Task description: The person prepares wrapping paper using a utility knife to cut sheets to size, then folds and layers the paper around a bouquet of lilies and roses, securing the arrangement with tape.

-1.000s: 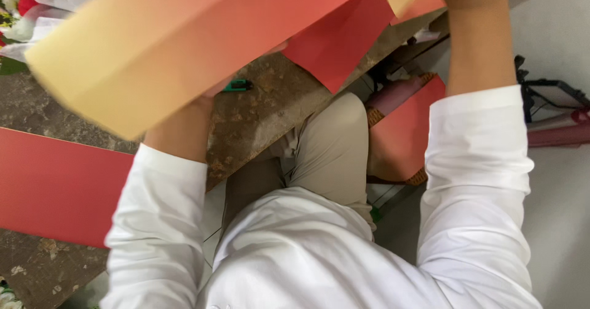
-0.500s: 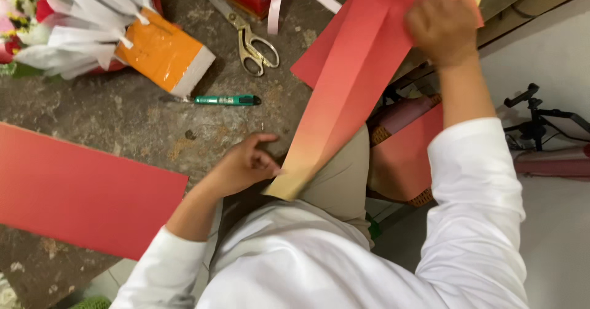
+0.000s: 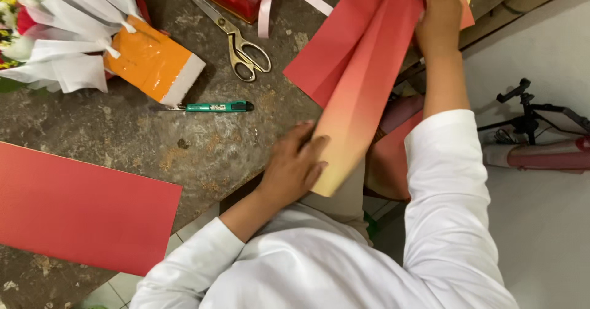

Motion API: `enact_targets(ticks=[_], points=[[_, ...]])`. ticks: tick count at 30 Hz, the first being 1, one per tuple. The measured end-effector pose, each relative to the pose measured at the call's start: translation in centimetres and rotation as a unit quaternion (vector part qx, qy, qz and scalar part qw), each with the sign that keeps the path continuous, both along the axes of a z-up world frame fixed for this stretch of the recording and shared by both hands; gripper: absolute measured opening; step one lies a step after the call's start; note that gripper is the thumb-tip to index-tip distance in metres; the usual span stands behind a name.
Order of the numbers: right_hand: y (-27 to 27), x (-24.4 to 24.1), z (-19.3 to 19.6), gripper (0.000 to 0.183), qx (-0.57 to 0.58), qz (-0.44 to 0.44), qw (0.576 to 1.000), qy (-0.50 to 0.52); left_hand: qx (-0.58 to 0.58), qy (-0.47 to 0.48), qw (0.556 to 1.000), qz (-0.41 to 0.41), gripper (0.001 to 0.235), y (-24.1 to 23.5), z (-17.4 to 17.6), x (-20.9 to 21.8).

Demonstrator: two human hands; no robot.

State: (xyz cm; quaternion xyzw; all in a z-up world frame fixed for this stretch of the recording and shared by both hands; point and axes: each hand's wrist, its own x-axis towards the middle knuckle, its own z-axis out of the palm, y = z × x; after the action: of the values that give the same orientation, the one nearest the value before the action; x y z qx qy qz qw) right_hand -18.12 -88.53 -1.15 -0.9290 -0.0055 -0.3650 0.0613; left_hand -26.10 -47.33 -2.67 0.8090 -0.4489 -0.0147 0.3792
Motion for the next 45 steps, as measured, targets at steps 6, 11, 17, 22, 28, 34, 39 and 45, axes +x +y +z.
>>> enact_targets(ticks=[6,11,17,22,28,34,39,45], points=[[0.3,-1.0,-1.4,0.043,0.207,0.061,0.975,0.048,0.075,-0.059,0.995,-0.011,0.046,-2.0,-1.6,-0.9],[2.1,-4.8,-4.7,0.021,0.223,-0.091,0.97,-0.038,0.101,-0.115,0.988,-0.019,0.049,-3.8,-2.0,-0.7],[13.0,-12.5,-10.1,0.064,0.562,-0.193,0.803,-0.04,0.075,-0.097,0.991,-0.055,0.045,-4.0,-3.6,-1.2],[15.0,-13.4,-6.6,0.022,0.794,-0.043,0.6,-0.086,-0.087,0.133,0.985,-0.062,0.042,-4.0,-1.1,-1.9],[13.3,-9.0,-10.8,0.048,0.717,-0.03,0.689,-0.1,-0.219,0.376,0.899,0.052,0.051,-3.6,-0.8,-1.6],[15.7,-5.9,-7.5,0.088,0.583,-0.057,0.809,-0.048,-0.207,0.199,0.941,0.18,0.03,-2.0,2.1,2.7],[15.7,-5.6,-4.5,0.058,0.527,-0.142,0.832,0.098,-0.126,0.004,0.98,0.153,0.028,-0.9,-1.5,5.8],[14.2,-4.8,-5.5,0.061,0.498,-0.165,0.838,0.152,-0.047,-0.068,0.987,0.139,0.016,-1.0,-2.2,4.8]])
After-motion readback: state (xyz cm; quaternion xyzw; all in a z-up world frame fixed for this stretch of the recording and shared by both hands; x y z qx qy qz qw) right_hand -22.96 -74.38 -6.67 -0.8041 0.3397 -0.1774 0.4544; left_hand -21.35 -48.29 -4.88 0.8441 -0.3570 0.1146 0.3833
